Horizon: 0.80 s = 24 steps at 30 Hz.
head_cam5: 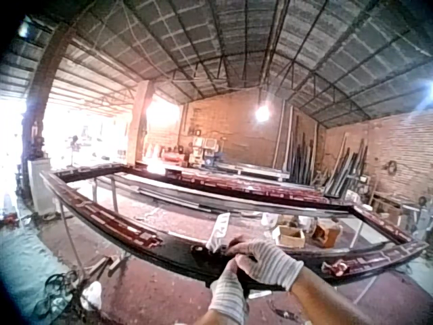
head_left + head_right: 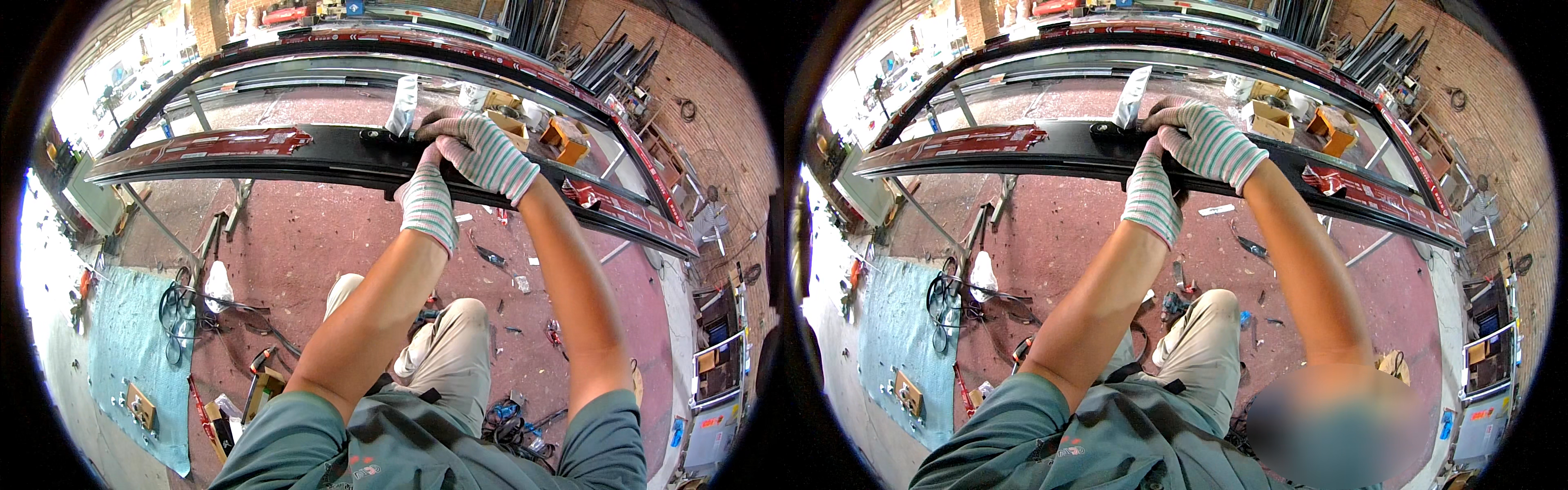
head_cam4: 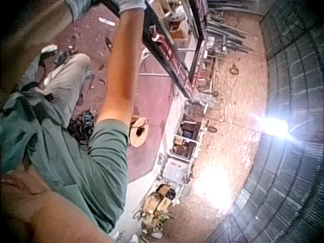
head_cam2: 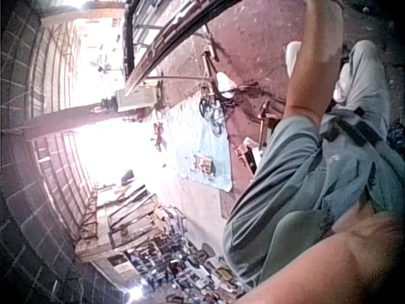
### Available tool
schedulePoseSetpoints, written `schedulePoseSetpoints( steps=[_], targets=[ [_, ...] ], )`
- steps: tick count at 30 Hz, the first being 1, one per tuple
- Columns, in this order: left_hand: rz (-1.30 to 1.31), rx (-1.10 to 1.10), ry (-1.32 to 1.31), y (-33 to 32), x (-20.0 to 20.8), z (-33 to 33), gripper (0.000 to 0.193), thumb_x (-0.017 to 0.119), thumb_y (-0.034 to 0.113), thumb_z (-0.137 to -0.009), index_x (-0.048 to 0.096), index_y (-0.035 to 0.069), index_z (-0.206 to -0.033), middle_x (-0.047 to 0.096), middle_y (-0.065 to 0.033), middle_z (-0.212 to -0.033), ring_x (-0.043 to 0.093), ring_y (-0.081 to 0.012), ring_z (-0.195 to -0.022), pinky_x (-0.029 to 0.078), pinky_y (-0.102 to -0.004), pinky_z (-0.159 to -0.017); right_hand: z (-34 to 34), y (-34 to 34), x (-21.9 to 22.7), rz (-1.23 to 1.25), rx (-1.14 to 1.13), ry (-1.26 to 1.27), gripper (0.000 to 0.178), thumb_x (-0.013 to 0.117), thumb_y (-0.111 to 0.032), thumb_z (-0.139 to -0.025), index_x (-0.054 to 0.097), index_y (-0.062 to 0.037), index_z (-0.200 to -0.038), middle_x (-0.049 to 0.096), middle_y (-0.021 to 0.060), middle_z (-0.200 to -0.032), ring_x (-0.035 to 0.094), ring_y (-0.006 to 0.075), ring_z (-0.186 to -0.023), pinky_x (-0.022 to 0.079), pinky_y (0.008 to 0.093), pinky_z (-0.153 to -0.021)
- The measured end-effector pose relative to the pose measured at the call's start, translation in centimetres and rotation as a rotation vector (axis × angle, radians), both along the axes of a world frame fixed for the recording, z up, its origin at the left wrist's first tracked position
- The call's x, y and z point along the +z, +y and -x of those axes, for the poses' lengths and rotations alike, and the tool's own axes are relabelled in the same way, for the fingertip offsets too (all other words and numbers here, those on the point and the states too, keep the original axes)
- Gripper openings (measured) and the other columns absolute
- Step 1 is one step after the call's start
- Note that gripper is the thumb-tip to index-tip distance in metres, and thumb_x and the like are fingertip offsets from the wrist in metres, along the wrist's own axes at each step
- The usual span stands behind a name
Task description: The person is assembling a metal frame by attaching a handle using screws and a power drill. They position the handle, insert screws, and tighten them with the drill.
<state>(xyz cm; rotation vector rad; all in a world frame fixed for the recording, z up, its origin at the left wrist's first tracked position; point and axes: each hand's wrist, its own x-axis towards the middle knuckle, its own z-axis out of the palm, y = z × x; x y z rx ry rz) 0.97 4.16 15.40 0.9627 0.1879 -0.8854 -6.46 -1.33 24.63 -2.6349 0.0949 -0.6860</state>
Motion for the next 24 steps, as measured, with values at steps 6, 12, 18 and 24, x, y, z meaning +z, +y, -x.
schedulePoseSetpoints(
  steps=[6,12,18,24],
  targets=[
    [0.087,0.01,0.033,0.5,0.1,0.3,0.06,0.079,0.044,-0.079,0.054,0.008,-0.119,0.063,-0.0063,-0.106,0.062,-0.0183,-0.089,0.051,-0.0333,-0.075,-0.3,0.5,2.6,0.113,-0.105,0.211,0.027,0.056,-0.019,-0.092,0.074,-0.0039,-0.106,0.072,0.0189,-0.091,0.069,0.0316,-0.088,0.053,0.037,-0.082],
    [0.02,0.0,0.053,0.5,0.1,-0.2,0.08,0.085,0.043,-0.074,0.045,-0.001,-0.128,0.058,-0.0143,-0.119,0.058,-0.0232,-0.103,0.047,-0.0361,-0.089,-1.1,0.5,2.5,0.159,-0.043,0.168,0.027,0.061,-0.019,-0.089,0.073,-0.0023,-0.107,0.072,0.0154,-0.099,0.068,0.0278,-0.093,0.052,0.0349,-0.087],
    [0.182,0.009,0.094,2.8,2.6,1.2,0.097,0.091,0.033,-0.069,0.038,-0.006,-0.14,0.054,-0.0177,-0.134,0.055,-0.0249,-0.112,0.041,-0.0362,-0.103,-3.5,0.7,4.9,-0.011,-0.157,0.399,0.031,0.073,-0.017,-0.083,0.073,-0.0002,-0.109,0.074,0.0078,-0.09,0.064,0.0156,-0.081,0.051,0.0309,-0.081],
    [0.14,0.055,0.074,3.3,3.1,1.3,0.095,0.087,0.026,-0.072,0.031,-0.004,-0.143,0.053,-0.0177,-0.135,0.054,-0.0248,-0.118,0.04,-0.0359,-0.106,-4.6,1.2,5.8,-0.144,-0.202,0.479,0.036,0.077,-0.017,-0.079,0.072,0.0007,-0.111,0.073,0.0066,-0.095,0.064,0.0156,-0.087,0.049,0.0319,-0.085]
  ],
)
